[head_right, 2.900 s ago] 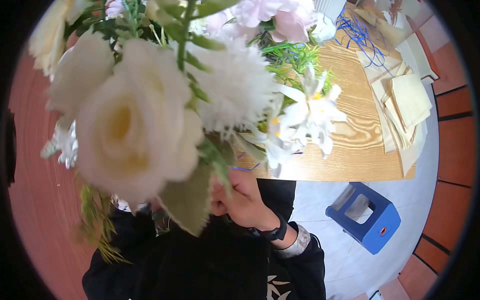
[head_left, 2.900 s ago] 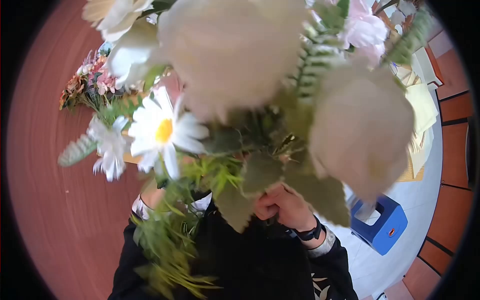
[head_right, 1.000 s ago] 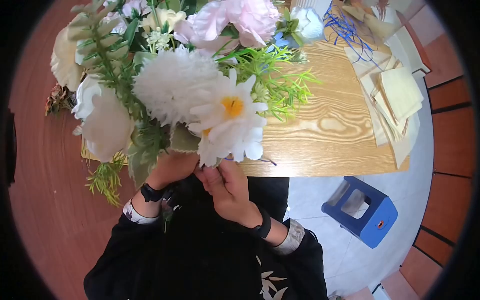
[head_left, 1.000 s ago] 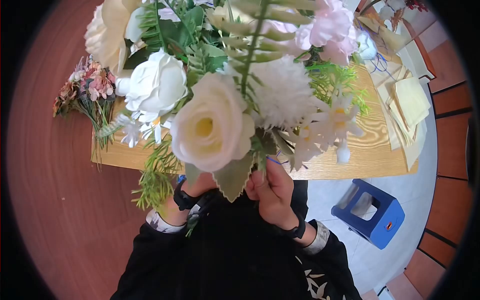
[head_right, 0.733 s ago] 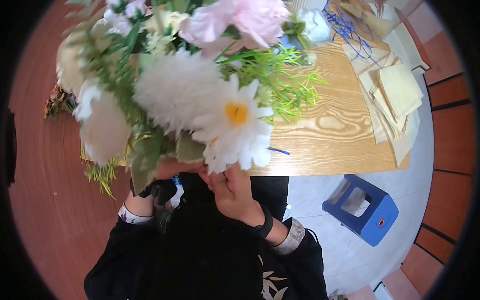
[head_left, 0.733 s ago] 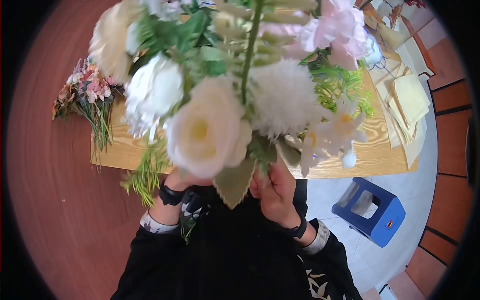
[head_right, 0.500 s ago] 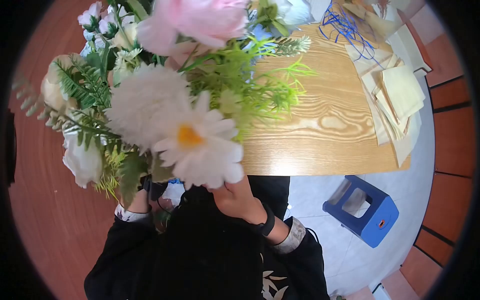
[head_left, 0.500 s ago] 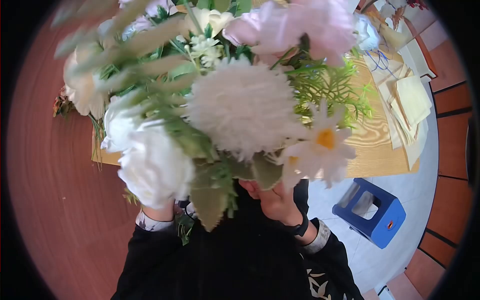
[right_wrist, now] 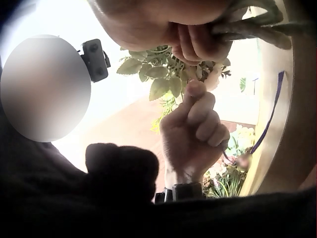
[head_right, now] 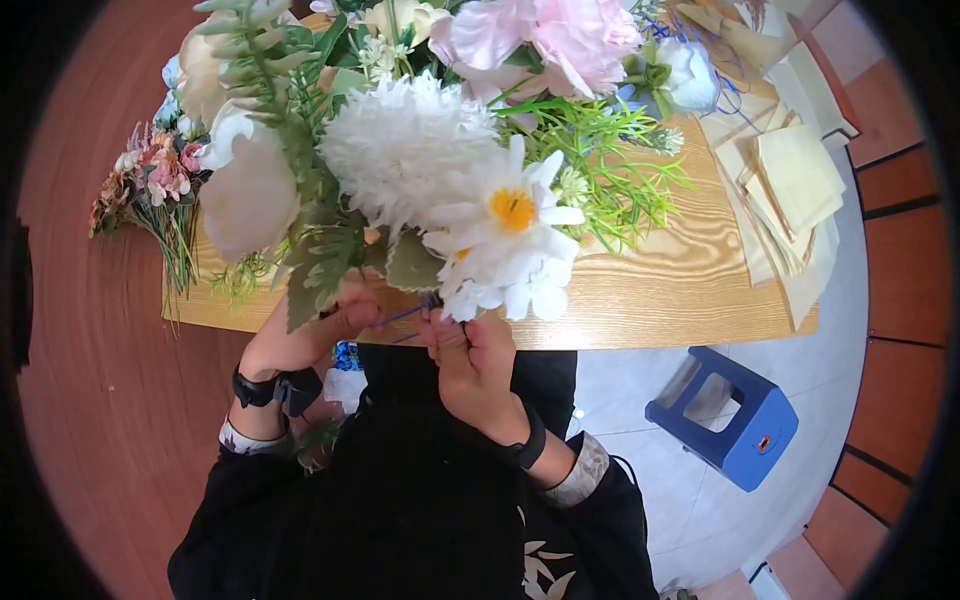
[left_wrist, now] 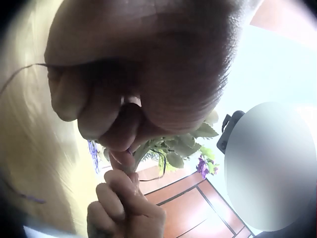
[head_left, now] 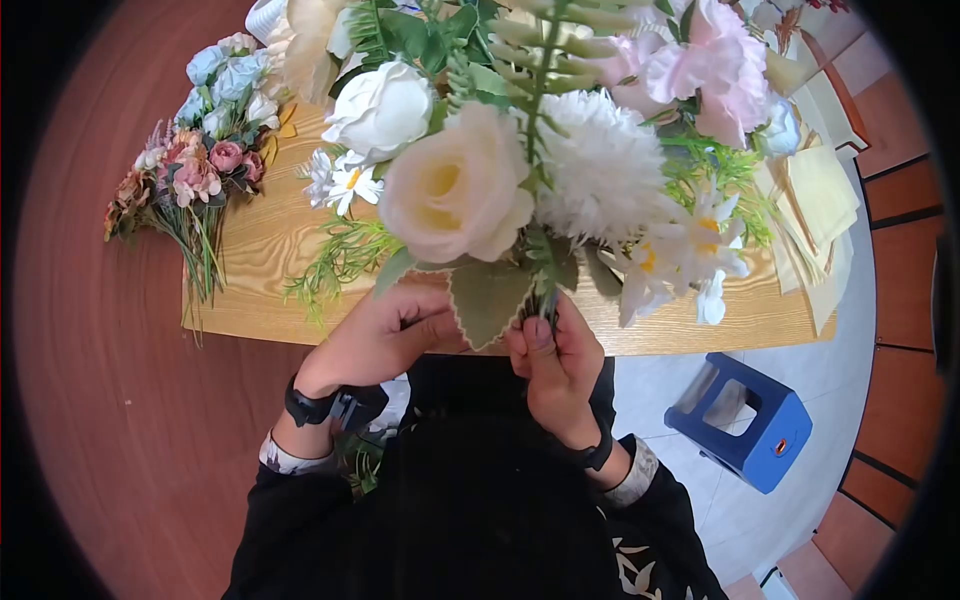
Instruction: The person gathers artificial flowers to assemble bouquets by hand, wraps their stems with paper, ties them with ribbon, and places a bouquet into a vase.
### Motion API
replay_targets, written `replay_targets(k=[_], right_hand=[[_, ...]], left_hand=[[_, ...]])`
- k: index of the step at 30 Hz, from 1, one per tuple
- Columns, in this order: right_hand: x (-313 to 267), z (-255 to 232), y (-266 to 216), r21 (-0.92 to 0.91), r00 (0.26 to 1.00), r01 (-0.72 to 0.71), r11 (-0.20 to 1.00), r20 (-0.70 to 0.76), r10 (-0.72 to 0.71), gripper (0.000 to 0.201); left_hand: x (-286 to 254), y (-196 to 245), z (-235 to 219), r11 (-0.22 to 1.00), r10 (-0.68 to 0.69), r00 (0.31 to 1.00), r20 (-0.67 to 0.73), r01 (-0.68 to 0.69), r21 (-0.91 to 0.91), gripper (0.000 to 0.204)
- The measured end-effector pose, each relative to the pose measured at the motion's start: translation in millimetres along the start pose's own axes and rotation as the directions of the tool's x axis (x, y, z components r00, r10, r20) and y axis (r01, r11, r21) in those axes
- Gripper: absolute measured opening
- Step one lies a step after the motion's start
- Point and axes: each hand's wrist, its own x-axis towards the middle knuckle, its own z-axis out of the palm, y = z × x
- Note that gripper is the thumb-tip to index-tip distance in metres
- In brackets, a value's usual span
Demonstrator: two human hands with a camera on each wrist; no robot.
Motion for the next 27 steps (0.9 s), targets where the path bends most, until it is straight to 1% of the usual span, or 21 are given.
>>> replay_targets(k=[1,3,4,6,7,9,10,12,13,15,16,17,18,19,20,21,22,23,24,26,27], right_hand=[[-0.4,-0.2,4.1,0.002,1.000,-0.002,1.000,-0.002,0.002,0.022],[-1.2,-1.9,14.5,-0.018,0.993,0.116,0.993,0.012,-0.116,0.021],[-0.8,-1.5,13.8,-0.019,0.993,0.117,0.993,0.010,-0.117,0.021],[0.1,1.0,10.1,-0.105,0.996,0.088,0.991,0.017,-0.087,0.019],[0.6,3.4,7.4,-0.104,0.996,0.089,0.991,0.018,-0.087,0.019],[1.3,7.9,2.8,-0.177,0.998,0.054,0.983,-0.032,-0.061,0.022],[1.0,8.4,3.8,-0.177,0.998,0.054,0.983,-0.032,-0.061,0.022],[0.1,8.4,6.1,-0.261,0.993,0.096,0.961,-0.039,-0.109,0.021],[0.6,8.0,5.9,-0.261,0.993,0.096,0.960,-0.039,-0.109,0.021],[1.6,7.7,5.3,-0.328,0.979,0.176,0.928,-0.036,-0.198,0.018],[1.4,9.6,4.7,-0.328,0.979,0.177,0.928,-0.035,-0.199,0.018],[1.0,12.6,3.6,-0.296,0.968,0.235,0.926,-0.018,-0.251,0.011],[0.7,14.1,3.0,-0.262,0.953,0.293,0.920,-0.002,-0.304,0.018],[-2.6,10.6,11.4,-0.261,0.953,0.293,0.920,-0.001,-0.304,0.018],[-7.5,4.4,27.1,-0.303,0.967,0.249,0.920,0.027,-0.253,0.018],[-11.8,-1.1,40.3,-0.346,0.978,0.206,0.915,0.053,-0.200,0.018],[-13.1,-2.8,45.8,-0.345,0.978,0.207,0.915,0.053,-0.201,0.018],[-14.1,-3.4,51.2,-0.381,0.983,0.179,0.907,0.034,-0.180,0.017],[-15.0,-3.3,56.5,-0.416,0.988,0.148,0.897,0.014,-0.157,0.016],[-18.4,-2.9,65.9,-0.484,0.994,0.079,0.872,-0.030,-0.106,0.015],[-19.1,-2.8,69.7,-0.517,0.995,0.045,0.855,-0.055,-0.085,0.015]], left_hand=[[-3.3,-1.5,0.5,1.000,-0.003,1.000,0.002,0.003,0.001,0.013],[-9.6,-5.5,2.5,0.966,-0.014,1.000,-0.017,0.009,-0.258,0.010],[-12.5,-5.8,1.6,0.966,-0.014,1.000,-0.016,0.009,-0.257,0.010],[-19.4,-3.8,0.1,0.953,-0.101,0.993,-0.062,0.079,-0.292,0.009],[-20.8,0.7,3.2,0.953,-0.101,0.993,-0.063,0.078,-0.292,0.009],[-21.2,14.9,13.2,0.954,-0.068,0.975,-0.211,0.002,-0.300,0.009],[-23.2,20.3,16.2,0.954,-0.068,0.975,-0.211,0.001,-0.300,0.009],[-26.6,30.2,22.0,0.969,-0.107,0.974,-0.199,0.058,-0.241,0.009],[-26.1,35.5,26.8,0.969,-0.107,0.974,-0.199,0.057,-0.241,0.009],[-22.7,44.1,38.7,0.985,-0.069,0.970,-0.233,0.030,-0.168,0.008],[-18.9,44.8,41.7,0.985,-0.069,0.970,-0.235,0.029,-0.168,0.008],[-14.0,44.6,43.9,1.000,0.006,0.979,-0.202,-0.005,0.003,0.011],[-8.7,44.5,48.4,0.984,0.074,0.985,-0.158,-0.046,0.174,0.015],[-0.8,45.4,59.0,0.936,0.297,0.935,-0.195,-0.245,0.251,0.013],[3.8,45.7,65.2,0.936,0.297,0.935,-0.194,-0.245,0.252,0.013],[7.2,45.7,70.6,0.886,0.355,0.919,-0.171,-0.272,0.376,0.008],[9.9,45.1,74.6,0.820,0.408,0.902,-0.142,-0.293,0.492,0.005],[15.4,44.3,74.6,0.835,0.378,0.917,-0.131,-0.277,0.475,0.006],[19.4,45.4,73.6,0.835,0.376,0.917,-0.134,-0.273,0.478,0.006],[24.9,46.2,74.1,0.788,0.418,0.891,-0.176,-0.259,0.559,0.007],[25.7,45.6,76.9,0.788,0.417,0.891,-0.177,-0.258,0.559,0.007]])
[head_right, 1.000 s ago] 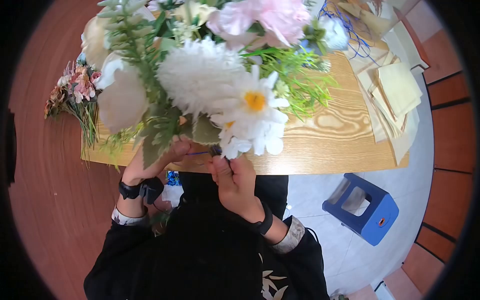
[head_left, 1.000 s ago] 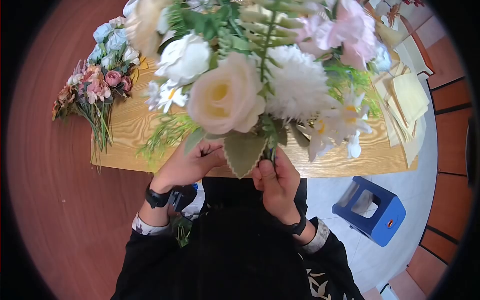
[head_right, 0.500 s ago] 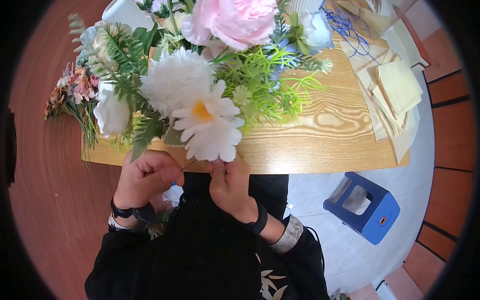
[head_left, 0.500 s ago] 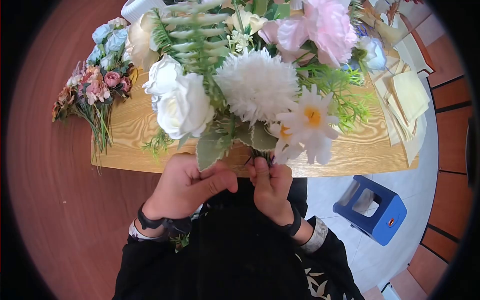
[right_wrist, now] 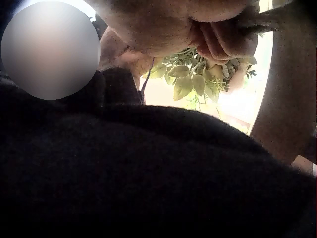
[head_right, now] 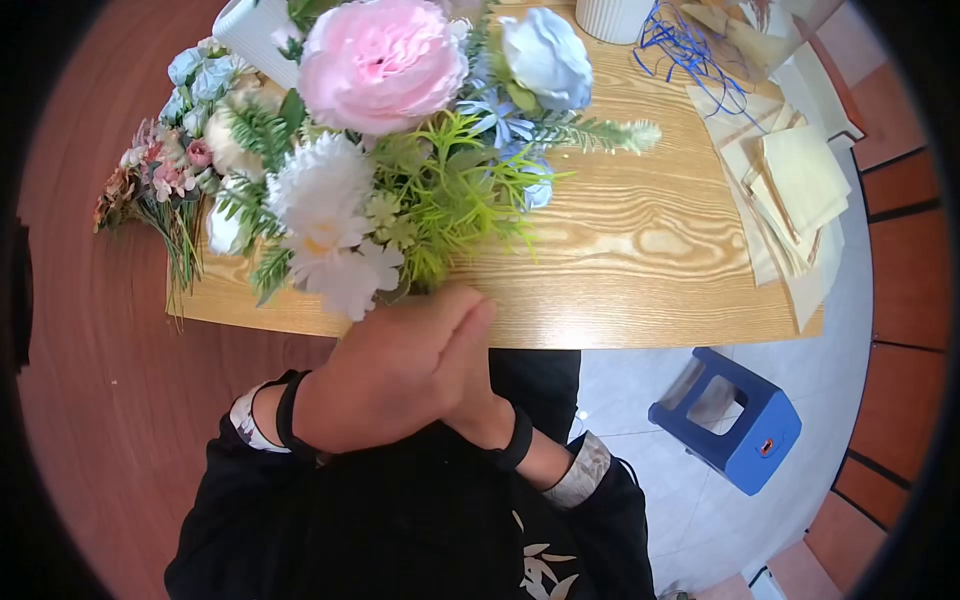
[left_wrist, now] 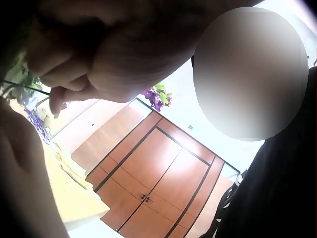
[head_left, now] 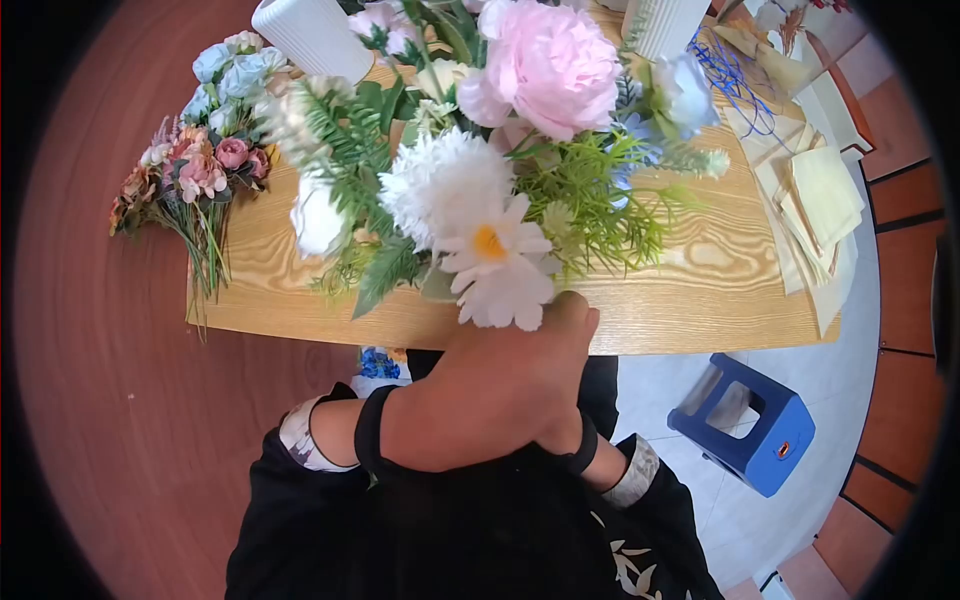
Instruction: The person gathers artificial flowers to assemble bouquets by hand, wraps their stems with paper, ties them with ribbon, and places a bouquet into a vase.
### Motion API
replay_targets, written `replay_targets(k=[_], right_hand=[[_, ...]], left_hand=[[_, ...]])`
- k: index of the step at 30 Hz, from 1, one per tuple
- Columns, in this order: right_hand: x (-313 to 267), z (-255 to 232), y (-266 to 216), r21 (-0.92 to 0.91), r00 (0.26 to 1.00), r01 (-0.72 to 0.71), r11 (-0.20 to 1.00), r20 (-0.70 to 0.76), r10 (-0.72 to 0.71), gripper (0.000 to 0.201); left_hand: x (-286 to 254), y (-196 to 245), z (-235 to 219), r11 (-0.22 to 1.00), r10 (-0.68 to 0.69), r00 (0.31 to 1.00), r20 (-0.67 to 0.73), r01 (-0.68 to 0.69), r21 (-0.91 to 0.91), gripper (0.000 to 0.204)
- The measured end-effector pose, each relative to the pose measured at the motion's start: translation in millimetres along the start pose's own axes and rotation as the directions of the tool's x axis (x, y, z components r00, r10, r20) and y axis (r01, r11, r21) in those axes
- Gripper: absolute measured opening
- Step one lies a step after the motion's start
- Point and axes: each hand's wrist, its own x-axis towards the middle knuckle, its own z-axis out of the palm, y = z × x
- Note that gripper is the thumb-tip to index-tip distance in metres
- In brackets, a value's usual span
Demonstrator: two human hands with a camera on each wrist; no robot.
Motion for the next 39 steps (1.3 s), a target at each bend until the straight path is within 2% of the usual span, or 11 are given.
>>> replay_targets(k=[6,7,9,11,14,15,16,22,24,35,39], right_hand=[[-4.9,10.4,8.2,-0.230,0.983,-0.180,0.956,-0.062,0.170,0.015],[0.5,5.2,-7.6,-0.230,0.983,-0.181,0.956,-0.061,0.171,0.015],[20.4,-12.6,-51.7,0.418,0.891,-0.453,0.787,0.227,0.393,0.024],[25.0,-21.1,-52.0,0.525,0.893,-0.448,0.723,0.290,0.343,0.028],[28.3,-40.4,-65.1,0.553,0.769,-0.630,0.545,0.540,0.342,0.023],[27.9,-41.3,-64.2,0.559,0.773,-0.626,0.544,0.534,0.342,0.023],[26.9,-41.4,-62.9,0.598,0.772,-0.618,0.510,0.585,0.249,0.021],[23.5,-39.7,-79.4,0.545,0.710,-0.645,0.535,0.686,0.157,0.017],[23.4,-35.3,-72.8,0.632,0.828,-0.389,0.670,0.559,-0.046,0.017],[19.3,-34.5,-70.5,0.526,0.860,-0.259,0.810,0.507,-0.054,0.019],[24.3,-37.6,-73.0,0.511,0.852,-0.232,0.828,0.517,-0.080,0.022]], left_hand=[[9.4,28.2,7.9,0.933,-0.148,0.861,0.487,-0.042,0.357,0.012],[-0.1,22.8,16.6,0.963,0.088,0.879,0.469,-0.196,0.185,0.016],[-12.9,13.9,27.8,0.846,0.530,0.787,0.315,-0.513,-0.141,0.027],[-13.5,22.8,-2.1,0.730,0.646,0.673,0.359,-0.408,-0.549,0.036],[-24.3,-21.6,-44.9,0.814,0.449,0.519,0.727,0.097,-0.572,0.011],[-39.6,-41.3,-43.7,0.774,0.323,0.791,0.519,0.095,-0.626,0.007],[-54.1,-41.4,-42.0,0.768,-0.254,0.842,0.476,0.474,-0.430,0.010],[-69.7,-56.5,-35.9,0.652,-0.284,0.862,0.420,0.495,-0.575,0.013],[-72.7,-60.9,-32.6,0.601,-0.292,0.873,0.392,0.486,-0.635,0.014],[-101.6,-52.3,-41.8,0.271,-0.346,0.885,0.313,0.413,-0.870,0.020],[-48.2,-112.3,-19.9,0.142,-0.380,0.882,0.279,0.354,-0.924,0.023]])
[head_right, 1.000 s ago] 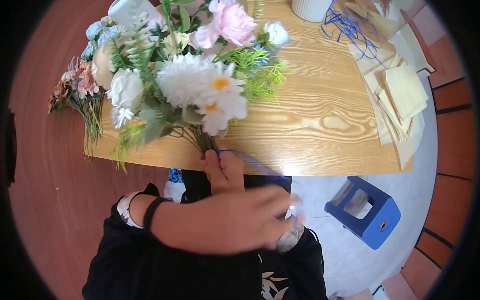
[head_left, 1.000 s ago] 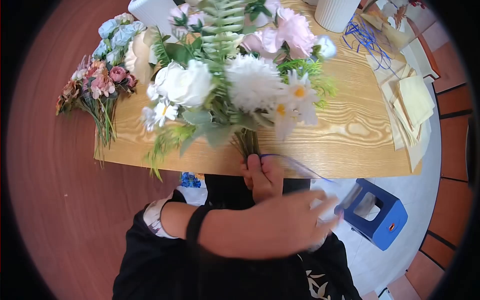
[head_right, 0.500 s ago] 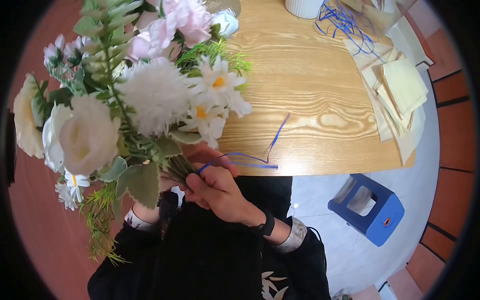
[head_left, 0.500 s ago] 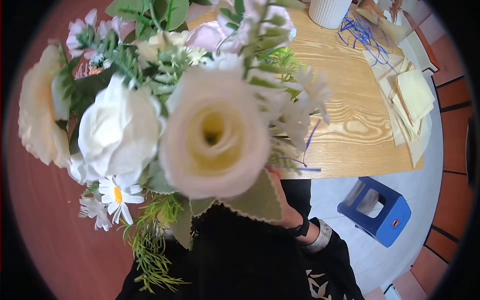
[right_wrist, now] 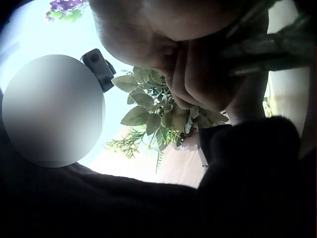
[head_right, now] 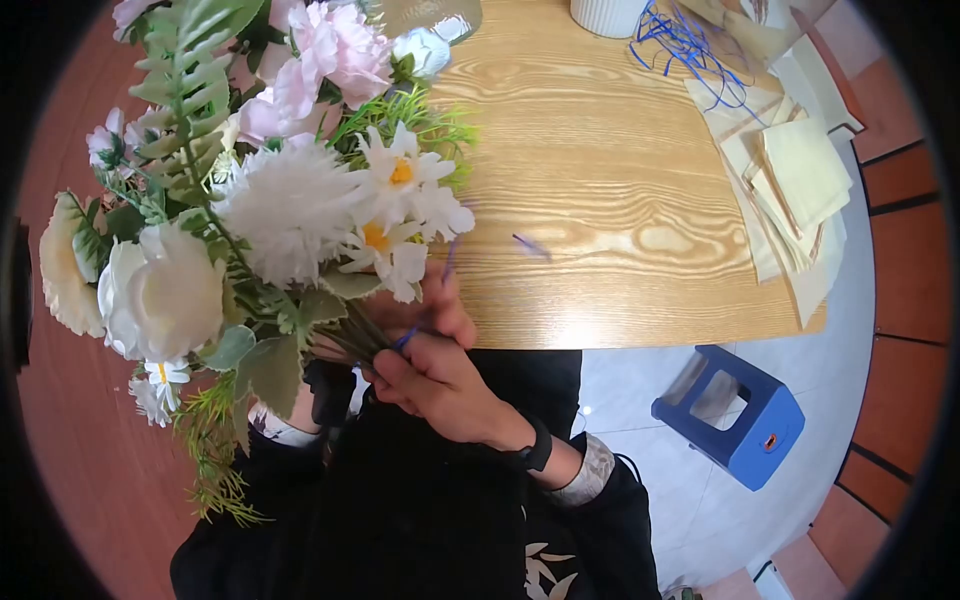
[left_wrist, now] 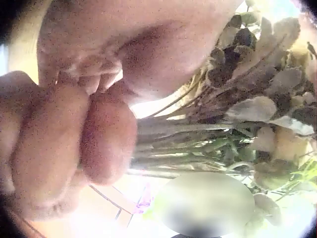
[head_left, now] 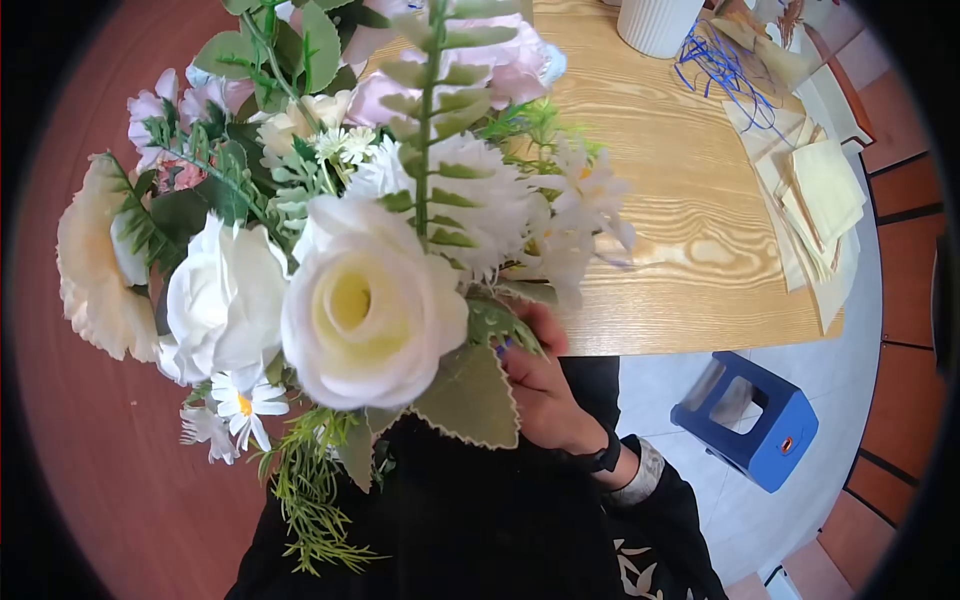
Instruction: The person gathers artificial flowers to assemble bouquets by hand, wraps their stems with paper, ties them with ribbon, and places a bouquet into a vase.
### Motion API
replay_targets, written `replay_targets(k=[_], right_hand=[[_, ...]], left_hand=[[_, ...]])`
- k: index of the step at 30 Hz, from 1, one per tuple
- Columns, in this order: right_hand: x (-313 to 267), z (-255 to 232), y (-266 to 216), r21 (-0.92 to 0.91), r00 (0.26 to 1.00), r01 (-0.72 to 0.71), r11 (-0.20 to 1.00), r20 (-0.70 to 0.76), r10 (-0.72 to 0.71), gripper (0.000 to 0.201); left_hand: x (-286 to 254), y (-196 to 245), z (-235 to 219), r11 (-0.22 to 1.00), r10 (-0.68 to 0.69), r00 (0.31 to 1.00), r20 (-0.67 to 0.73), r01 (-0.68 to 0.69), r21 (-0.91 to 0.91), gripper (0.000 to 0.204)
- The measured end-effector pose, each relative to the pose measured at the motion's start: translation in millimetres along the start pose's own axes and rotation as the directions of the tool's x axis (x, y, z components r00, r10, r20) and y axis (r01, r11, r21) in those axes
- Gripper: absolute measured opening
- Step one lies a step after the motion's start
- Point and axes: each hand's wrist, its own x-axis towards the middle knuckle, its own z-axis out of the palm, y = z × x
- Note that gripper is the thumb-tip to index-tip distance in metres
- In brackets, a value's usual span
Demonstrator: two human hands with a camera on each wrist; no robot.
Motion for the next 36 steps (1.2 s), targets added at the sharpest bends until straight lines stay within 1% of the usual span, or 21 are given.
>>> replay_targets(k=[4,7,10,11,12,14,15,18,19,21,22,24,26,27,28,29,30,32,34,35,36], right_hand=[[-0.3,-3.9,-0.7,-0.021,1.000,0.008,1.000,0.007,-0.008,0.024],[-1.8,-6.2,2.4,0.154,0.996,-0.089,0.984,0.036,0.084,0.026],[-5.0,-3.0,4.0,0.078,0.994,-0.109,0.991,-0.023,0.111,0.026],[-6.5,-2.7,5.7,-0.008,0.989,-0.090,0.996,-0.119,0.089,0.026],[-7.2,-2.8,7.6,-0.096,0.976,-0.080,0.992,-0.210,0.058,0.027],[-5.4,-0.8,16.5,-0.126,0.971,-0.049,0.991,-0.239,0.017,0.021],[-5.0,0.0,19.0,-0.156,0.964,-0.019,0.988,-0.266,-0.023,0.016],[-3.1,1.1,10.0,-0.427,0.950,-0.007,0.904,-0.286,-0.127,0.018],[-4.5,2.2,16.6,-0.428,0.948,-0.009,0.903,-0.290,-0.128,0.018],[-8.8,6.3,35.5,-0.604,0.791,0.233,0.762,-0.338,-0.510,0.014],[-6.0,5.9,33.0,-0.605,0.791,0.233,0.761,-0.336,-0.510,0.014],[0.5,5.4,20.8,-0.517,0.808,0.266,0.814,-0.342,-0.480,0.011],[-1.2,5.8,9.2,-0.644,0.821,0.190,0.741,-0.311,-0.480,0.007],[1.7,5.4,7.2,-0.429,0.839,0.075,0.900,-0.461,-0.290,0.007],[4.4,4.3,6.2,-0.175,0.826,-0.037,0.984,-0.560,-0.068,0.007],[5.3,0.6,14.9,-0.260,0.811,0.027,0.965,-0.558,-0.173,0.014],[3.7,-2.5,27.0,-0.260,0.810,0.029,0.965,-0.560,-0.175,0.014],[1.4,-5.4,44.1,-0.587,0.756,0.062,0.807,-0.501,-0.422,0.013],[3.4,-4.6,39.2,-0.618,0.760,0.167,0.768,-0.416,-0.500,0.010],[3.4,-3.9,36.5,-0.642,0.748,0.263,0.720,-0.335,-0.573,0.013],[2.0,-3.3,35.6,-0.642,0.747,0.262,0.720,-0.337,-0.573,0.013]], left_hand=[[-31.9,-9.3,-23.6,0.989,0.006,0.999,-0.038,-0.011,-0.148,0.025],[-79.0,-36.1,-28.3,0.966,0.006,0.998,-0.066,-0.023,-0.258,0.027],[-49.8,-26.9,-38.5,0.931,0.011,0.995,-0.102,-0.047,-0.362,0.029],[-47.3,-43.5,-21.6,0.916,0.012,0.994,-0.112,-0.056,-0.397,0.030],[8.6,-40.3,-3.4,0.899,0.015,0.992,-0.123,-0.067,-0.432,0.030],[0.5,-50.4,-3.9,0.864,0.013,0.990,-0.144,-0.084,-0.497,0.031],[-2.5,-49.7,-8.1,0.837,0.065,0.997,0.040,-0.033,-0.546,0.035],[-15.8,-47.1,11.0,0.782,0.228,0.974,0.002,-0.182,-0.596,0.033],[-16.7,-46.2,15.2,0.782,0.226,0.974,0.006,-0.178,-0.597,0.033],[-18.9,-45.5,21.8,0.837,0.258,0.964,-0.071,-0.259,-0.481,0.034],[-20.0,-44.6,24.5,0.858,0.279,0.954,-0.109,-0.299,-0.417,0.035],[-21.7,-42.1,31.6,0.886,0.328,0.927,-0.181,-0.368,-0.281,0.036],[-12.7,-29.8,41.5,0.866,0.313,0.919,-0.240,-0.380,-0.325,0.027],[-14.8,-27.1,41.2,0.867,0.313,0.920,-0.237,-0.378,-0.326,0.027],[-17.9,-23.8,38.6,0.921,0.390,0.908,-0.155,-0.384,0.065,0.025],[-20.1,-18.9,39.6,0.817,0.429,0.902,-0.049,-0.365,0.446,0.026],[-20.9,-15.2,47.7,0.816,0.429,0.902,-0.046,-0.365,0.448,0.026],[-21.3,-2.6,81.3,0.634,0.570,0.821,0.046,-0.474,0.611,0.028],[-15.2,9.2,99.8,0.602,0.597,0.801,0.040,-0.480,0.638,0.017],[-8.7,15.1,106.4,0.097,0.632,0.695,0.343,-0.510,0.855,0.015],[-3.1,17.1,111.0,-0.443,0.488,0.612,0.622,-0.441,0.781,0.019]])
